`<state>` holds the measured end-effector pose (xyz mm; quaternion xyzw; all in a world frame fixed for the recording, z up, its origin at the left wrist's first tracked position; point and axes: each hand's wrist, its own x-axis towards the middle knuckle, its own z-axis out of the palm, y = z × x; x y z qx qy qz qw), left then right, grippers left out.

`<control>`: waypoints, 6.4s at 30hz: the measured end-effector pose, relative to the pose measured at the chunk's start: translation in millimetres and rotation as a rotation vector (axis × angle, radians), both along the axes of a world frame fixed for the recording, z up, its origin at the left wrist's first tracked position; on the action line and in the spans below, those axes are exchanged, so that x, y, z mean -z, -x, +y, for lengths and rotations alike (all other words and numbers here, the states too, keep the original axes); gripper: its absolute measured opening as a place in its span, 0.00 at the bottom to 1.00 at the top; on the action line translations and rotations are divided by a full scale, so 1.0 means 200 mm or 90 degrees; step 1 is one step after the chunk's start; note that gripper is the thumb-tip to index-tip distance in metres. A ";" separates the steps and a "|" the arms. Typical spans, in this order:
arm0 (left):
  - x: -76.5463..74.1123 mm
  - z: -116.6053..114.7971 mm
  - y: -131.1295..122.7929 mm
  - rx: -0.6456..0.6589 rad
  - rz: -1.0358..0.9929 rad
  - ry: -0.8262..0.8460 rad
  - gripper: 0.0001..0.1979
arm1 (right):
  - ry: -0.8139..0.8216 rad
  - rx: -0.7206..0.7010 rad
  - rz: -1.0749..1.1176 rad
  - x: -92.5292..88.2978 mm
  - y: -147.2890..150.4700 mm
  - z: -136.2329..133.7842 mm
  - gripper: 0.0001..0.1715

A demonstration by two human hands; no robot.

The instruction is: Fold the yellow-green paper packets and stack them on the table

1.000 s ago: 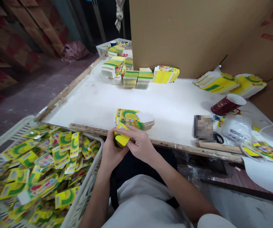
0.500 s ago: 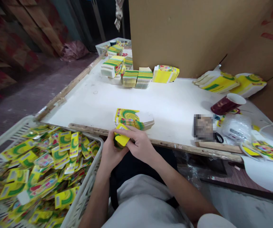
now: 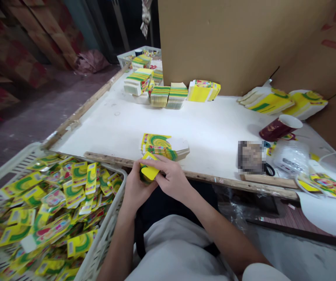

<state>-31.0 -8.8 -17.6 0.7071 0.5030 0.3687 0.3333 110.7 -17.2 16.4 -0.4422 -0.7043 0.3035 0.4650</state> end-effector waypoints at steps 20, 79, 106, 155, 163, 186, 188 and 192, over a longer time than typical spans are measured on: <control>0.00 0.00 0.00 0.003 -0.013 0.001 0.28 | -0.001 0.000 0.001 0.00 0.00 0.00 0.33; -0.02 -0.03 0.00 0.143 0.123 0.041 0.17 | 0.037 -0.160 -0.260 0.00 -0.08 -0.06 0.36; -0.10 0.00 0.07 0.083 0.113 -0.050 0.27 | 0.065 -0.189 -0.134 0.04 -0.05 -0.05 0.33; -0.25 -0.05 0.12 -0.027 -0.162 -0.080 0.30 | -0.222 0.065 -0.359 -0.02 -0.14 0.07 0.17; -0.29 -0.06 0.20 0.105 -0.107 0.011 0.31 | -0.126 0.019 -0.489 0.00 -0.18 0.03 0.18; -0.06 -0.05 -0.06 0.031 -0.056 0.022 0.35 | 0.270 -0.059 0.203 -0.03 0.01 0.01 0.27; -0.06 -0.06 -0.07 0.054 -0.069 -0.010 0.38 | 0.337 -0.089 0.304 -0.01 0.00 0.02 0.25; -0.06 -0.06 -0.07 0.054 -0.036 -0.077 0.32 | 0.321 -0.047 0.379 0.05 -0.01 0.02 0.24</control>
